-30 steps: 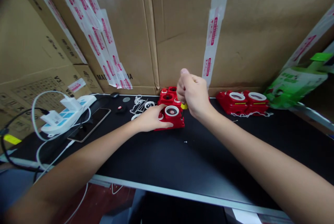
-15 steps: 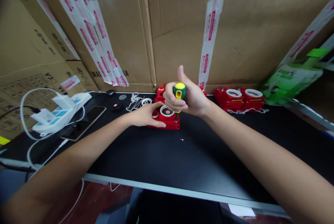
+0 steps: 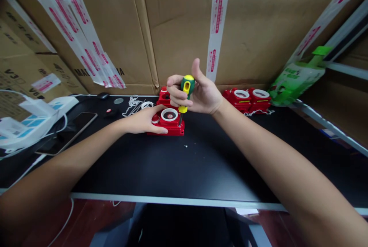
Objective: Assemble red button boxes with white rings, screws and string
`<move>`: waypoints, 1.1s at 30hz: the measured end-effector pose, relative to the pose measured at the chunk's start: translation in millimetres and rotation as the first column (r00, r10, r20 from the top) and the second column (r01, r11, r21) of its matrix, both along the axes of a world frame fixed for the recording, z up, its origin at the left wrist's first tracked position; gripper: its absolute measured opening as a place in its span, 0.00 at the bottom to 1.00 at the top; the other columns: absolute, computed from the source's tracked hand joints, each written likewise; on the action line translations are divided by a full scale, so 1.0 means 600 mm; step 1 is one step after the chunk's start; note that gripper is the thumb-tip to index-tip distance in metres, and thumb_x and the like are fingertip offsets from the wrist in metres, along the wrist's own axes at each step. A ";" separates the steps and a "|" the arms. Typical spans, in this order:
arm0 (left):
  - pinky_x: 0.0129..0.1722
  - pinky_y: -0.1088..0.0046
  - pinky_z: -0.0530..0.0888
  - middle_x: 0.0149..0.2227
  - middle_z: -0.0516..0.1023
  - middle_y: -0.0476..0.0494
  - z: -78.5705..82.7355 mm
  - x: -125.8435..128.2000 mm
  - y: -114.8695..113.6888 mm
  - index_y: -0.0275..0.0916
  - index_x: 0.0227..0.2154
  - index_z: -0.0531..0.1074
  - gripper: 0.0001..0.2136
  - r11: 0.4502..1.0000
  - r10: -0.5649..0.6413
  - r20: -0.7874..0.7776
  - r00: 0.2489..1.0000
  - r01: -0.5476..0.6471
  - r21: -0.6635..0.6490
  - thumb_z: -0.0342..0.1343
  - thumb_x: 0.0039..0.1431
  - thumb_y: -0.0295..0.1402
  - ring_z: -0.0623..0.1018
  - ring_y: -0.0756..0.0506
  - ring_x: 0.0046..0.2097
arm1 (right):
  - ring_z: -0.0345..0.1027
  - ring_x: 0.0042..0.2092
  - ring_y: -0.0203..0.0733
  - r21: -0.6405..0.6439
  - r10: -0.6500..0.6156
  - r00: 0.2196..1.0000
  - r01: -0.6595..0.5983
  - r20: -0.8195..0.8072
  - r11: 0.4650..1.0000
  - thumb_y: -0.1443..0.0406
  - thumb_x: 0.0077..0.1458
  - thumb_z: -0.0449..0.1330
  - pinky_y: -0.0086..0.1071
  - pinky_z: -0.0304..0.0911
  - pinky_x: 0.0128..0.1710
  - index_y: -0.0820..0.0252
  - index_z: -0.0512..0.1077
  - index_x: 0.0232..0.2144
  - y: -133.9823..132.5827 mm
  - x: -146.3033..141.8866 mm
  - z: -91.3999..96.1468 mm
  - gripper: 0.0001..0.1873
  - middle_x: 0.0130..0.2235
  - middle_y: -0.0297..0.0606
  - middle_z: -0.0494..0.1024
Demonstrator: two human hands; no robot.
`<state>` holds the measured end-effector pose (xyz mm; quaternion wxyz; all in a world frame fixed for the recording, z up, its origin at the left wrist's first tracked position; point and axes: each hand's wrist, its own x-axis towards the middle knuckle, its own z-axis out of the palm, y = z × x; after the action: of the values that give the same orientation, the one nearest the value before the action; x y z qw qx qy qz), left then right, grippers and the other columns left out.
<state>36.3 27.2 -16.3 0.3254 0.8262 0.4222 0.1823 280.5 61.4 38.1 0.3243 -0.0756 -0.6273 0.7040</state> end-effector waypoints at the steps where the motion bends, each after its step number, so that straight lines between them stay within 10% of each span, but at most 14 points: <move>1: 0.59 0.54 0.76 0.60 0.81 0.35 0.000 0.000 0.001 0.40 0.63 0.71 0.38 1.000 -0.001 -0.006 1.000 0.001 0.004 0.74 0.51 0.50 0.82 0.33 0.58 | 0.48 0.19 0.29 -0.008 -0.007 1.000 0.007 -0.003 1.000 0.30 0.61 0.55 0.31 0.61 0.27 0.54 0.75 0.34 0.001 0.002 -0.001 0.35 0.23 0.24 0.63; 15: 0.58 0.57 0.77 0.61 0.81 0.37 0.001 -0.002 -0.001 0.41 0.64 0.70 0.39 1.000 -0.014 -0.018 1.000 0.014 -0.002 0.74 0.52 0.50 0.83 0.36 0.56 | 0.79 0.35 0.40 0.138 0.109 0.994 -0.111 0.022 0.984 0.47 0.55 0.75 0.36 0.74 0.40 0.59 0.78 0.43 0.014 0.027 -0.012 0.25 0.34 0.34 0.83; 20: 0.60 0.53 0.76 0.59 0.82 0.37 -0.012 0.006 0.000 0.41 0.62 0.73 0.38 0.995 0.065 0.028 0.998 -0.067 0.076 0.74 0.50 0.51 0.83 0.34 0.57 | 0.83 0.38 0.41 0.129 -0.184 0.982 0.176 0.051 0.976 0.49 0.53 0.77 0.35 0.78 0.44 0.60 0.80 0.38 -0.006 -0.002 0.011 0.23 0.37 0.39 0.87; 25: 0.55 0.54 0.79 0.54 0.85 0.37 -0.019 0.024 -0.006 0.40 0.61 0.73 0.37 0.963 0.226 0.064 0.972 -0.233 0.136 0.73 0.51 0.52 0.85 0.34 0.51 | 0.82 0.40 0.43 0.272 -0.675 0.738 0.645 0.020 0.714 0.46 0.55 0.75 0.37 0.78 0.44 0.58 0.83 0.35 -0.028 -0.034 0.005 0.22 0.40 0.42 0.87; 28: 0.54 0.54 0.79 0.54 0.85 0.37 -0.017 0.024 -0.007 0.40 0.60 0.73 0.37 0.962 0.229 0.047 0.972 -0.233 0.145 0.73 0.51 0.52 0.85 0.34 0.51 | 0.81 0.39 0.43 0.302 -0.758 0.650 0.733 -0.047 0.610 0.44 0.56 0.73 0.37 0.78 0.44 0.59 0.83 0.36 -0.036 -0.048 -0.003 0.24 0.39 0.42 0.87; 33: 0.59 0.53 0.77 0.57 0.84 0.37 -0.016 0.014 0.000 0.40 0.61 0.73 0.38 0.974 0.182 0.038 0.983 -0.185 0.129 0.74 0.50 0.51 0.84 0.34 0.55 | 0.82 0.40 0.40 0.219 -0.431 0.902 0.423 -0.014 0.879 0.49 0.58 0.74 0.36 0.78 0.46 0.58 0.80 0.41 -0.018 -0.027 0.004 0.21 0.39 0.39 0.87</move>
<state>44.6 27.3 -26.0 0.2573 0.8010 0.4794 0.2497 264.2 50.6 40.6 0.4666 -0.1887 -0.6736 0.5411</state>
